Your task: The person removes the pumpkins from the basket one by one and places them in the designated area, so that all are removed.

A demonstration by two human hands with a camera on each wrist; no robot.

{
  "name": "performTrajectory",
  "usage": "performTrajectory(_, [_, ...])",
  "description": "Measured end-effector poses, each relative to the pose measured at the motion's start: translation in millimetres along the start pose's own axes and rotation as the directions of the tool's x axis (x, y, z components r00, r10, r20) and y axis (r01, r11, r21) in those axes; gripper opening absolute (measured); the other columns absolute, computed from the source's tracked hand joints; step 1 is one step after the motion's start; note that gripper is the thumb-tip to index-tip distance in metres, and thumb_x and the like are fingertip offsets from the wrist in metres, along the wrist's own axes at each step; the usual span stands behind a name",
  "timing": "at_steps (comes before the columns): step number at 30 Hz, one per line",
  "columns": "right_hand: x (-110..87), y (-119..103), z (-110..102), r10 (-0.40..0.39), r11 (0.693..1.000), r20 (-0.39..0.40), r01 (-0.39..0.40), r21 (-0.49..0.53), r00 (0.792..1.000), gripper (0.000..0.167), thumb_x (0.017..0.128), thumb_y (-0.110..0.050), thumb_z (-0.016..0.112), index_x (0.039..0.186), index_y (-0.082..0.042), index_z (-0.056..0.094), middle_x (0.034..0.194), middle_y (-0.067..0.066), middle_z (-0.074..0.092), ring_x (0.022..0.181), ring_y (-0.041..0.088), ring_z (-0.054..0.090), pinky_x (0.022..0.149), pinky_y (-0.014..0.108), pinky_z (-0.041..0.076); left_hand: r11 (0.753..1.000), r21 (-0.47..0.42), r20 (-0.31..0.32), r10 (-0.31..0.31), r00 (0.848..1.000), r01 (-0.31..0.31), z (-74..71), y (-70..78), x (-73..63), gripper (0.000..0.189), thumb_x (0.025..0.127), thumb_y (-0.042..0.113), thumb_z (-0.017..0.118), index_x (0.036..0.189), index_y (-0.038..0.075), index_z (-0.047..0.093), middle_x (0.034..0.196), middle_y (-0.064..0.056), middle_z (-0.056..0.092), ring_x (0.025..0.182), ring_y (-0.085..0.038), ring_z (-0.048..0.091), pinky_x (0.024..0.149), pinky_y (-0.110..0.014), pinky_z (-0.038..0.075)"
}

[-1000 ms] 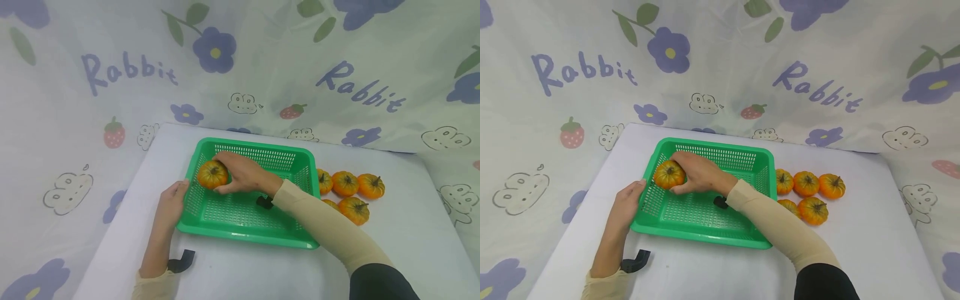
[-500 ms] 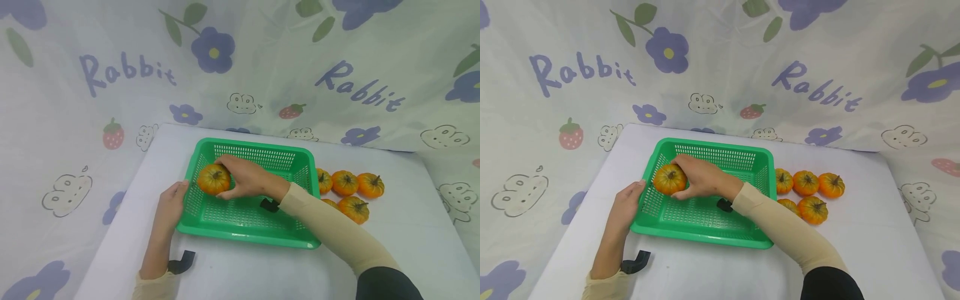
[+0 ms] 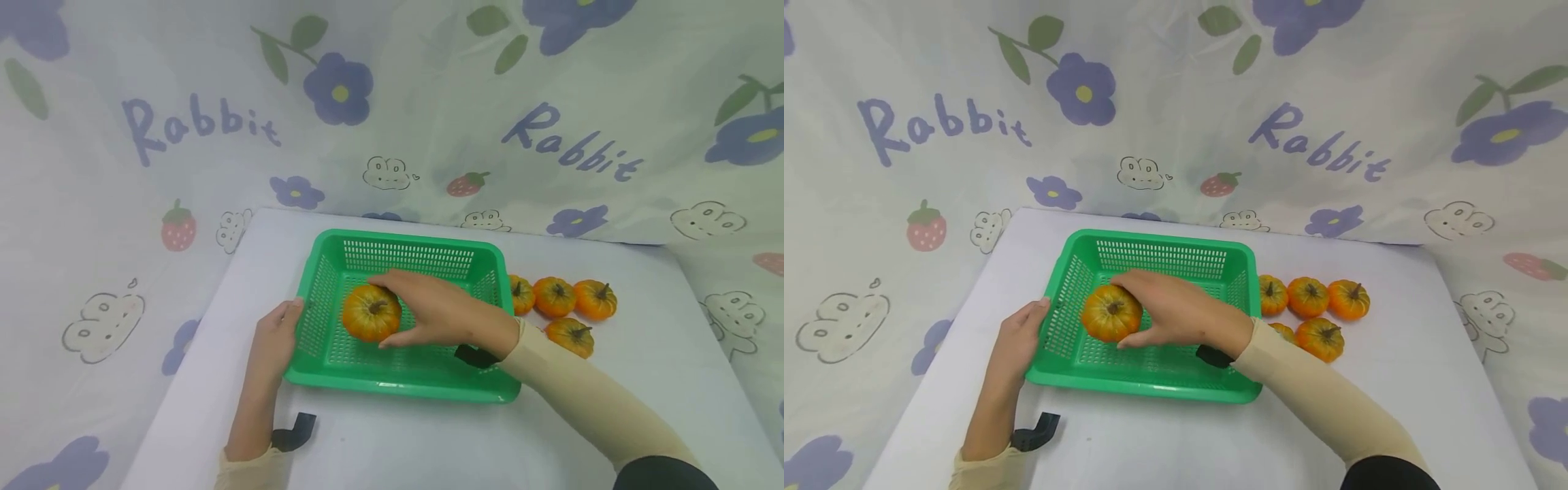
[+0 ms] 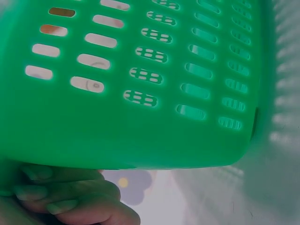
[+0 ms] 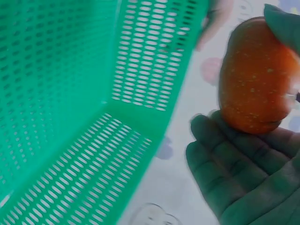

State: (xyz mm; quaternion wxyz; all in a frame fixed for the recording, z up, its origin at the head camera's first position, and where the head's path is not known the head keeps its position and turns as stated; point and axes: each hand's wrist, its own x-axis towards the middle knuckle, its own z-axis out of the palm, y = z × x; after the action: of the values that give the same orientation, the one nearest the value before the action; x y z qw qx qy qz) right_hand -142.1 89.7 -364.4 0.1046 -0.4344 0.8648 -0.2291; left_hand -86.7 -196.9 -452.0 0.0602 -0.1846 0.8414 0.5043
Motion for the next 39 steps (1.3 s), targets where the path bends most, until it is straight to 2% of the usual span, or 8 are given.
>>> performTrajectory(10, [-60.3, -13.9, -21.1, 0.058, 0.998, -0.088, -0.060, -0.018, 0.994, 0.094, 0.084, -0.055, 0.085, 0.156, -0.011, 0.044, 0.148, 0.000, 0.055, 0.129, 0.018, 0.057, 0.105, 0.043, 0.050, 1.000, 0.010, -0.005, -0.003, 1.000, 0.003, 0.3, -0.4, -0.3, 0.070, 0.107, 0.066, 0.032, 0.126, 0.008, 0.065, 0.091, -0.011, 0.065, 0.082, -0.024, 0.060, 0.071, -0.034, 0.050])
performTrajectory(16, [-95.5, -10.8, -26.4, 0.165, 0.986, -0.156, -0.165, 0.015, 0.974, 0.095, 0.083, -0.058, 0.085, 0.158, -0.017, 0.044, 0.152, 0.000, 0.053, 0.131, 0.023, 0.058, 0.101, 0.049, 0.053, 1.000, 0.014, 0.003, -0.009, 1.000, 0.009, -0.1, 0.0, -0.2, 0.070, 0.107, 0.067, 0.032, 0.121, 0.007, 0.065, 0.087, -0.012, 0.062, 0.080, -0.025, 0.058, 0.069, -0.034, 0.049])
performTrajectory(20, [-118.3, -6.7, -28.7, 0.251, 0.968, -0.188, -0.245, 0.057, 0.949, 0.098, 0.082, -0.062, 0.083, 0.159, -0.018, 0.042, 0.154, 0.002, 0.052, 0.132, 0.025, 0.057, 0.102, 0.051, 0.052, 1.000, 0.026, 0.007, -0.014, 1.000, 0.014, -0.6, 0.1, -0.7, 0.071, 0.106, 0.067, 0.031, 0.126, 0.007, 0.065, 0.088, -0.012, 0.062, 0.082, -0.026, 0.057, 0.071, -0.035, 0.048])
performTrajectory(21, [-123.7, -5.5, -28.7, 0.276, 0.961, -0.192, -0.267, 0.069, 0.942, 0.099, 0.082, -0.063, 0.083, 0.159, -0.018, 0.041, 0.154, 0.003, 0.052, 0.120, 0.021, 0.064, 0.098, 0.048, 0.054, 1.000, 0.026, 0.008, -0.013, 1.000, 0.013, -0.7, -0.1, -0.6, 0.072, 0.106, 0.068, 0.031, 0.128, 0.007, 0.064, 0.089, -0.012, 0.062, 0.083, -0.026, 0.057, 0.071, -0.035, 0.047])
performTrajectory(27, [-150.7, 2.8, -21.5, 0.361, 0.933, -0.254, -0.345, 0.105, 0.897, 0.097, 0.084, -0.061, 0.082, 0.160, -0.019, 0.039, 0.153, 0.006, 0.052, 0.110, 0.022, 0.068, 0.094, 0.052, 0.055, 1.000, 0.013, 0.018, -0.013, 1.000, 0.012, -1.5, -0.7, 0.0, 0.073, 0.106, 0.068, 0.031, 0.133, 0.008, 0.063, 0.095, -0.013, 0.063, 0.089, -0.026, 0.056, 0.075, -0.036, 0.046])
performTrajectory(28, [-154.6, 3.8, -19.7, 0.368, 0.930, -0.271, -0.348, 0.119, 0.890, 0.095, 0.084, -0.058, 0.084, 0.159, -0.020, 0.040, 0.152, 0.005, 0.054, 0.121, 0.026, 0.064, 0.097, 0.057, 0.053, 1.000, 0.013, 0.019, -0.013, 1.000, 0.013, -1.6, -0.5, -0.1, 0.073, 0.106, 0.068, 0.031, 0.133, 0.008, 0.063, 0.096, -0.013, 0.063, 0.089, -0.026, 0.056, 0.076, -0.036, 0.046])
performTrajectory(32, [-170.5, 6.5, -14.1, 0.414, 0.910, -0.322, -0.371, 0.187, 0.852, 0.092, 0.085, -0.044, 0.089, 0.159, -0.018, 0.040, 0.148, 0.008, 0.057, 0.122, 0.032, 0.064, 0.097, 0.060, 0.052, 1.000, 0.002, 0.024, -0.019, 1.000, 0.019, -1.4, -0.9, 0.0, 0.073, 0.106, 0.068, 0.032, 0.135, 0.009, 0.062, 0.099, -0.015, 0.064, 0.091, -0.027, 0.057, 0.077, -0.037, 0.046])
performTrajectory(39, [-197.3, 15.4, -7.1, 0.483, 0.874, -0.384, -0.410, 0.260, 0.787, 0.092, 0.086, -0.029, 0.090, 0.159, -0.013, 0.037, 0.151, 0.019, 0.053, 0.126, 0.046, 0.060, 0.094, 0.054, 0.052, 1.000, 0.027, 0.017, -0.016, 1.000, 0.016, -2.0, -0.2, 0.2, 0.072, 0.106, 0.067, 0.032, 0.137, 0.009, 0.063, 0.098, -0.013, 0.067, 0.091, -0.026, 0.059, 0.076, -0.036, 0.047])
